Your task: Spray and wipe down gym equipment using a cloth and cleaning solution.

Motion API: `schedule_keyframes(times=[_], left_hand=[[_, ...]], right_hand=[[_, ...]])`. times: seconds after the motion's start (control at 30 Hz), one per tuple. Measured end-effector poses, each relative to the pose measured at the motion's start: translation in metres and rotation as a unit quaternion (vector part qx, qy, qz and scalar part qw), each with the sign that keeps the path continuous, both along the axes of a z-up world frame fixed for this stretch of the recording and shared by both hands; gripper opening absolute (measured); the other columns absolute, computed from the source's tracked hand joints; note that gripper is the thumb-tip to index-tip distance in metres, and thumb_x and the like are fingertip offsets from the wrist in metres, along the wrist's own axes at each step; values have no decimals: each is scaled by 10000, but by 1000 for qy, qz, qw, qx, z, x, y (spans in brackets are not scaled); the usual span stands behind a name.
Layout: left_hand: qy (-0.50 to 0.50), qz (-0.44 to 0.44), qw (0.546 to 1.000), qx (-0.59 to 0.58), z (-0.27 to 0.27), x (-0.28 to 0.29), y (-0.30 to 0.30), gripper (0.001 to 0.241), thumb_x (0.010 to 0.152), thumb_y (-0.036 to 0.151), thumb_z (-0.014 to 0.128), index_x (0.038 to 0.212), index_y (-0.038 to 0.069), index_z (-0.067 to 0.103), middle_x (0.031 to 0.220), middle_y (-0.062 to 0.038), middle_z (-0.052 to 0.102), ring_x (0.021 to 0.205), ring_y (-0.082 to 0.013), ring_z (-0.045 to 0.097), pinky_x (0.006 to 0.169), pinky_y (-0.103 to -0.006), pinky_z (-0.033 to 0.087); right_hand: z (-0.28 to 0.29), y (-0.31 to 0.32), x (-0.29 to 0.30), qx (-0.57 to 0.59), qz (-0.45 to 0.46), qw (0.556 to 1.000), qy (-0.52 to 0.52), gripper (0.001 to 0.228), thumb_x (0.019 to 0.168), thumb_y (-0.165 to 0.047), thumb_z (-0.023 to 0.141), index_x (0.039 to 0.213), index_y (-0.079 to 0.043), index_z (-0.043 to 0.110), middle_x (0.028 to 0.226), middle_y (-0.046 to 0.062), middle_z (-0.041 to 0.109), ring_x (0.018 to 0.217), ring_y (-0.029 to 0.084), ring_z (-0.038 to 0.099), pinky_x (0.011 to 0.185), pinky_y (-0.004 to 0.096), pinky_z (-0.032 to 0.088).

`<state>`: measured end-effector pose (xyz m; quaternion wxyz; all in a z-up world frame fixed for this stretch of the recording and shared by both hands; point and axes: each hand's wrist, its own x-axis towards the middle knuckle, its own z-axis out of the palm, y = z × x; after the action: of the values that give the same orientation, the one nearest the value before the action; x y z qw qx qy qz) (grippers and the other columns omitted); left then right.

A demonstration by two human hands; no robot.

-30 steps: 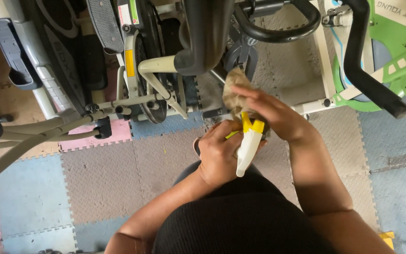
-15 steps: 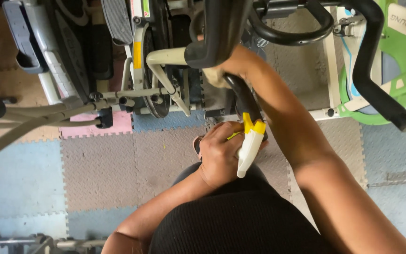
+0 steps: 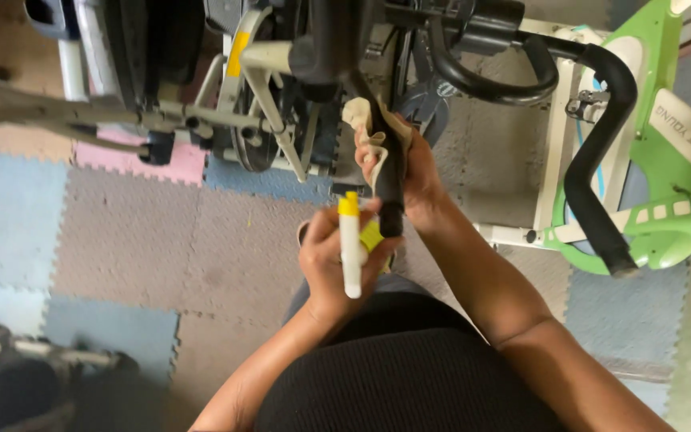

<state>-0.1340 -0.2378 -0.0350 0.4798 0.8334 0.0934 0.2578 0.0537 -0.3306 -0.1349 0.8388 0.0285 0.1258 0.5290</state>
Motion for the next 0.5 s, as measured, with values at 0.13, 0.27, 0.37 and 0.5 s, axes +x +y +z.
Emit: schedule_keyframes(times=[0.13,0.27,0.37,0.5], left_hand=[[-28,36,999,13,1,-4,-14,552,756,204,929,1252,64,729,982,-83,644,869,-227,630,781,-351,534],[-48,86,995,2,-5,-10,-35,439,789,167,903,1192,74,755,989,-73,682,852,-220,687,771,-329,566],[-62,109,992,1,-8,-10,-42,374,835,152,879,1180,76,756,1012,-78,719,857,-218,739,769,-316,588],[-71,143,987,7,-21,-13,-47,219,878,88,800,1083,65,727,989,-101,737,842,-227,749,759,-316,598]], right_hand=[[-3,-19,-24,-82,-57,988,-115,489,1115,-387,528,1332,51,513,1073,197,645,884,265,683,767,354,624],[41,-39,-61,-241,-93,906,-335,542,1034,-261,563,1524,-70,433,1245,153,594,1035,265,609,883,376,585],[87,-52,-90,-404,-72,786,-462,592,1050,-193,516,1624,-156,373,1487,152,496,1283,251,543,1038,337,512],[97,-64,-116,-269,-128,634,-714,488,1097,-82,514,1569,-187,452,1795,155,51,1542,315,426,1223,398,527]])
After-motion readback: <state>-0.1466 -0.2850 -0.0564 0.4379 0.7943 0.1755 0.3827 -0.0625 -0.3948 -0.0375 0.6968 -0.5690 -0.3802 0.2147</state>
